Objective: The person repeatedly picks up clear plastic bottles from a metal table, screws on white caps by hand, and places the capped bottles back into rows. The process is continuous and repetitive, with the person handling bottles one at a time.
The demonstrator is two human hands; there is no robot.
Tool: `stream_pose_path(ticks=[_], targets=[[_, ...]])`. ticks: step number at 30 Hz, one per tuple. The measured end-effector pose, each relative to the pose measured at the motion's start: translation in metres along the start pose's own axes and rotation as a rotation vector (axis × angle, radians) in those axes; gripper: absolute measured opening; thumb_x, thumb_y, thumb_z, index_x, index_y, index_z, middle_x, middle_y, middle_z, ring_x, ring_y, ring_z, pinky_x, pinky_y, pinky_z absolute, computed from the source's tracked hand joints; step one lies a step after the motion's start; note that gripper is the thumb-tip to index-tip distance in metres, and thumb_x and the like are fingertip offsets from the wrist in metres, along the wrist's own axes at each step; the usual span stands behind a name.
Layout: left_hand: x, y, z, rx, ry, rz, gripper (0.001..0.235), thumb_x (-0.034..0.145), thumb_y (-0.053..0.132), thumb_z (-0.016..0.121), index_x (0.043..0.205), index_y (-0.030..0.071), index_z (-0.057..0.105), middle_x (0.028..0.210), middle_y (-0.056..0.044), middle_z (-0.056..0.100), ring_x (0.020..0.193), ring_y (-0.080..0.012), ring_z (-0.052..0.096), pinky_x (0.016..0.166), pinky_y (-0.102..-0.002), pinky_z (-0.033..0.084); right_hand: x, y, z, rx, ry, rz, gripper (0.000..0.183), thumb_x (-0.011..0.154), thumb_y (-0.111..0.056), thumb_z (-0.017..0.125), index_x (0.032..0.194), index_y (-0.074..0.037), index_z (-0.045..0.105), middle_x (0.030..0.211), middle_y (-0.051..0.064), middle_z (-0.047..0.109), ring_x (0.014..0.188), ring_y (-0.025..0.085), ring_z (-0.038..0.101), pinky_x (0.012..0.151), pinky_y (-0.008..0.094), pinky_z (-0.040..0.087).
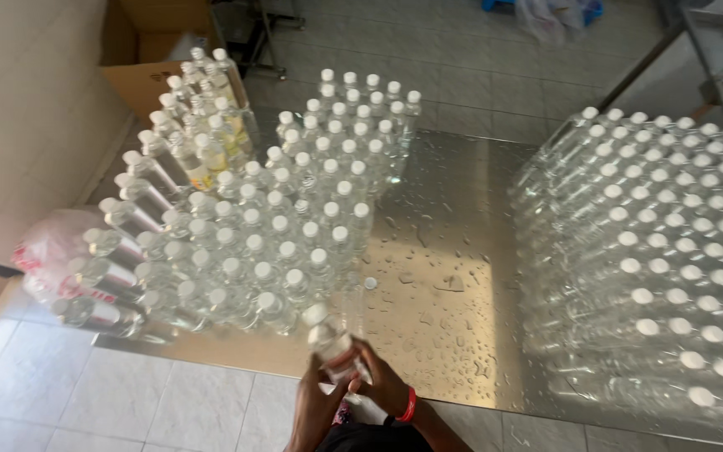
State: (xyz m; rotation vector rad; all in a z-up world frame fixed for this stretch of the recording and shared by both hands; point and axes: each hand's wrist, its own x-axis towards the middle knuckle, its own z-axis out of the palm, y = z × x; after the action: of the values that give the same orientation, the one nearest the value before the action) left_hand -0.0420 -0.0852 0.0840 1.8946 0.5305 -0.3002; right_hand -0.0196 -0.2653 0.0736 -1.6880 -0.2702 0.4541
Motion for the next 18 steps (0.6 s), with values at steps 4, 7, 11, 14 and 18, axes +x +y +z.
stream_pose_path(ticks=[4,7,11,14,18], targets=[[0.022,0.023,0.028,-0.047,-0.467,0.169,0.08,0.099,0.064,0.043,0.165,0.019,0.046,0.164,-0.002,0.042,0.121,-0.0231,0.078,0.097,-0.039,0.066,0.0,0.022,-0.054,0.378,0.287,0.22,0.076,0.078,-0.046,0.089,0.136,-0.007,0.058,0.125,0.019,0.081,0.097,0.025,0.082,0.079,0.036,0.071],[0.032,0.031,0.039,0.044,-0.495,0.129,0.081,0.1,0.061,0.052,0.168,0.02,0.041,0.178,0.004,0.021,0.134,-0.0241,0.075,0.109,-0.044,0.059,-0.003,0.055,-0.094,0.388,0.475,0.369,0.075,0.081,-0.051,0.08,0.137,-0.006,0.06,0.112,0.018,0.083,0.08,0.028,0.084,0.068,0.038,0.073],[0.04,0.003,0.052,0.056,-0.519,0.077,0.069,0.102,0.054,0.058,0.164,0.024,0.051,0.176,0.002,0.025,0.134,-0.0214,0.076,0.112,-0.042,0.057,-0.01,0.073,-0.142,0.035,0.667,0.693,0.057,0.089,-0.05,0.077,0.126,-0.007,0.069,0.09,0.009,0.082,0.061,0.018,0.073,0.049,0.027,0.056],[0.041,-0.018,0.068,0.101,-0.498,0.044,0.068,0.103,0.052,0.063,0.162,0.019,0.053,0.172,0.0,0.031,0.126,-0.0187,0.08,0.115,-0.04,0.051,-0.019,0.082,-0.169,0.054,0.712,0.727,0.06,0.09,-0.048,0.078,0.133,-0.008,0.071,0.105,0.015,0.087,0.074,0.023,0.084,0.057,0.03,0.068],[0.038,-0.027,0.088,0.037,-0.503,0.061,0.064,0.103,0.049,0.064,0.159,0.021,0.056,0.173,0.0,0.027,0.125,-0.0161,0.081,0.115,-0.039,0.057,-0.028,0.084,-0.189,0.013,0.754,0.776,0.062,0.084,-0.045,0.082,0.13,-0.005,0.072,0.111,0.015,0.084,0.076,0.028,0.083,0.052,0.035,0.068]])
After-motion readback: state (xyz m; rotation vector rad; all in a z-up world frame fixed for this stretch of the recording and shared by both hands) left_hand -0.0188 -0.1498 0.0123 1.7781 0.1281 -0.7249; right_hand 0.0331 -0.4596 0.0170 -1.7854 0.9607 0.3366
